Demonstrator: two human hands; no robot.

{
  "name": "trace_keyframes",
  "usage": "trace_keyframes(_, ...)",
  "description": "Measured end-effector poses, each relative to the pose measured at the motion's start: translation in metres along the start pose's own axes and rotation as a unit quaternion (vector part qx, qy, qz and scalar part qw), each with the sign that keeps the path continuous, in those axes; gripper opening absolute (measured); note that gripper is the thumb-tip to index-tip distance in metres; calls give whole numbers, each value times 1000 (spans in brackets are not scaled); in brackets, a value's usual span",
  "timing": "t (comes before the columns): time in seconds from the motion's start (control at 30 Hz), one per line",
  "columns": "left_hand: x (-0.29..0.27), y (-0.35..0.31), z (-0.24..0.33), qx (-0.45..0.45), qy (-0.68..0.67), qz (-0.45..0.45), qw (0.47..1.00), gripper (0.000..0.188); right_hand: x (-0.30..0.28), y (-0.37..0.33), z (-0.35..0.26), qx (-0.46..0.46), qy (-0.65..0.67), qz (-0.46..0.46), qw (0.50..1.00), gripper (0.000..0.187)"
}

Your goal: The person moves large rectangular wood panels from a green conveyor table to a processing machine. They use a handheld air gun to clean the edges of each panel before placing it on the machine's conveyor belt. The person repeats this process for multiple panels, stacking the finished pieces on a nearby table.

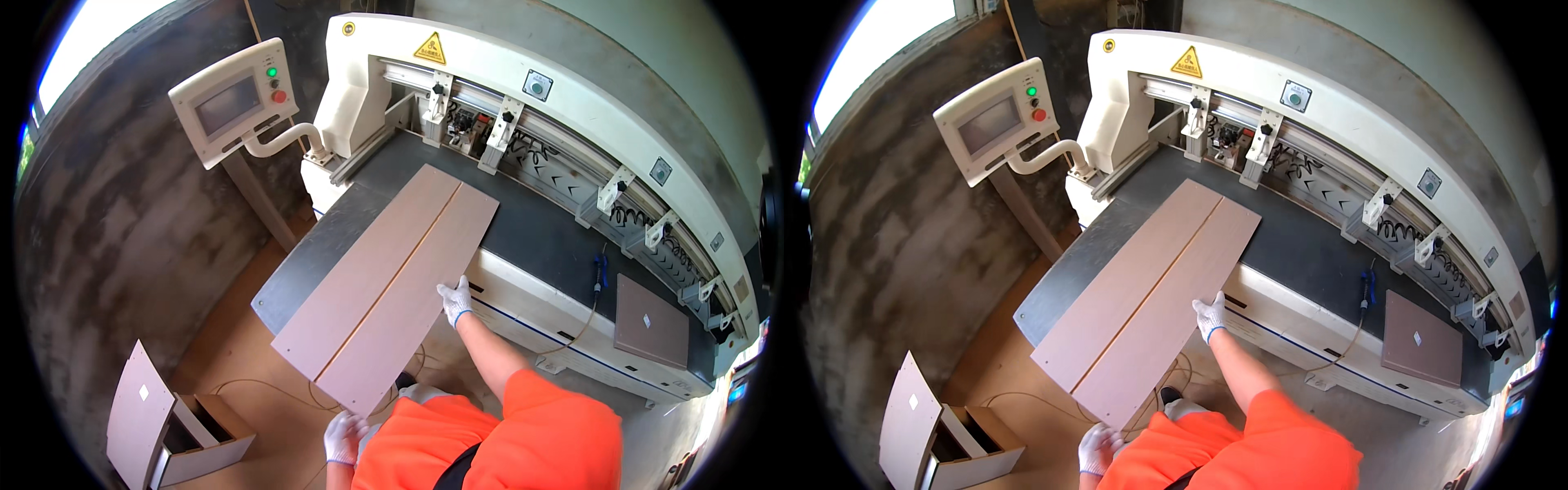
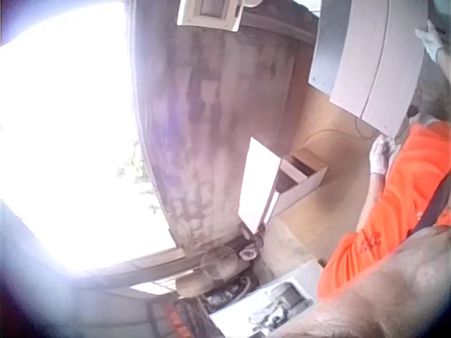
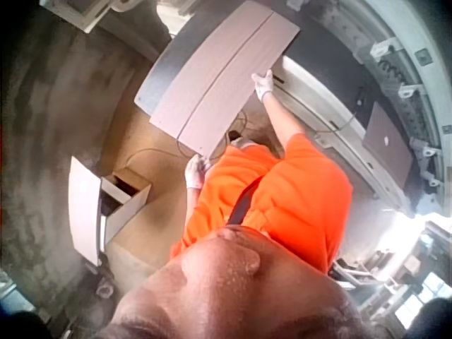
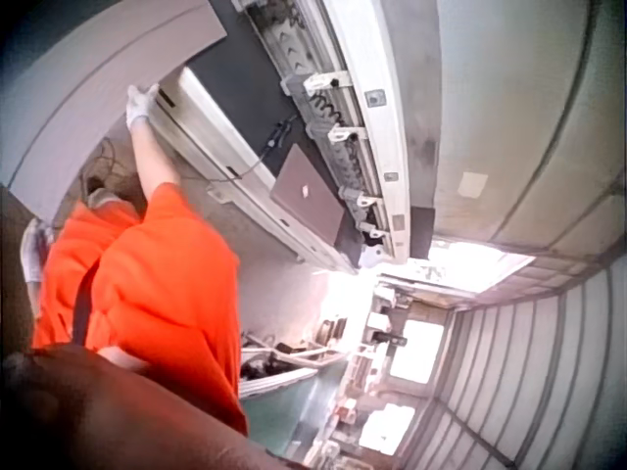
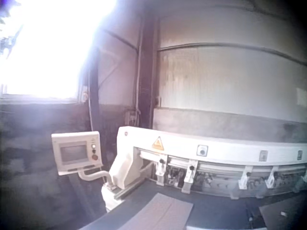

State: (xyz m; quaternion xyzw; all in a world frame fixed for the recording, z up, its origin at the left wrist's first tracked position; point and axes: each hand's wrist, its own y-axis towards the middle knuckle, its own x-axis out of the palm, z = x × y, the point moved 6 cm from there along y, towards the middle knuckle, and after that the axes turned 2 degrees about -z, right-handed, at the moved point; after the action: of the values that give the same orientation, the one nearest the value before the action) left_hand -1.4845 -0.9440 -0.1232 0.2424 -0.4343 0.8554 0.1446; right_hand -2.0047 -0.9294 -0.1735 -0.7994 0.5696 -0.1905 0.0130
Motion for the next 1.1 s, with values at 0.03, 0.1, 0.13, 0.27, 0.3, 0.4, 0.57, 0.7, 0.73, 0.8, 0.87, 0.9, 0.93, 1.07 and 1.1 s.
trace_keyframes(0.03, 46, -3, 7, -15, 94, -33, 995, 22, -2, 6, 1, -13, -64, 8, 998, 67)
trace_keyframes(0.1, 93, 12, 9, -5, 181, -2, 983, 18, 4, 12, -9, -38, -192, 27, 980, 67)
trace_keyframes(0.13, 104, 26, 3, -16, 217, -16, 976, 18, 7, 13, -18, -24, -244, 21, 969, 60)
trace_keyframes(0.27, 148, 70, -18, 176, 498, -49, 848, 41, -23, 72, -30, -47, -272, 62, 959, 30)
trace_keyframes(0.3, 186, 59, -3, 255, 593, -56, 762, 52, -39, 90, -25, -60, -275, 80, 956, 28)
trace_keyframes(0.4, 215, 55, 6, 340, 747, -38, 570, 69, -14, 87, -29, -32, -259, 51, 964, 35)
trace_keyframes(0.57, 224, 71, 2, 349, 757, -53, 550, 78, -13, 105, -37, -33, -276, 59, 959, 34)
trace_keyframes(0.7, 226, 82, 4, 380, 749, -44, 541, 69, 0, 109, -44, -41, -295, 52, 953, 35)
trace_keyframes(0.73, 225, 85, 7, 389, 746, -46, 538, 67, 4, 111, -45, -39, -296, 45, 953, 36)
trace_keyframes(0.8, 224, 89, 17, 407, 741, -55, 531, 61, 6, 116, -41, -51, -305, 60, 949, 36)
trace_keyframes(0.87, 227, 95, 23, 387, 751, -69, 530, 58, 9, 122, -36, -52, -306, 68, 948, 35)
trace_keyframes(0.9, 228, 96, 25, 377, 756, -76, 530, 56, 10, 124, -32, -47, -303, 69, 949, 35)
trace_keyframes(0.93, 227, 95, 26, 368, 761, -83, 529, 55, 9, 125, -28, -41, -300, 71, 950, 35)
trace_keyframes(1.07, 232, 98, 24, 374, 743, -93, 547, 53, -2, 143, -32, -26, -308, 29, 950, 26)
trace_keyframes(1.1, 238, 101, 23, 390, 728, -106, 554, 52, -26, 169, -43, -35, -367, 32, 929, 26)
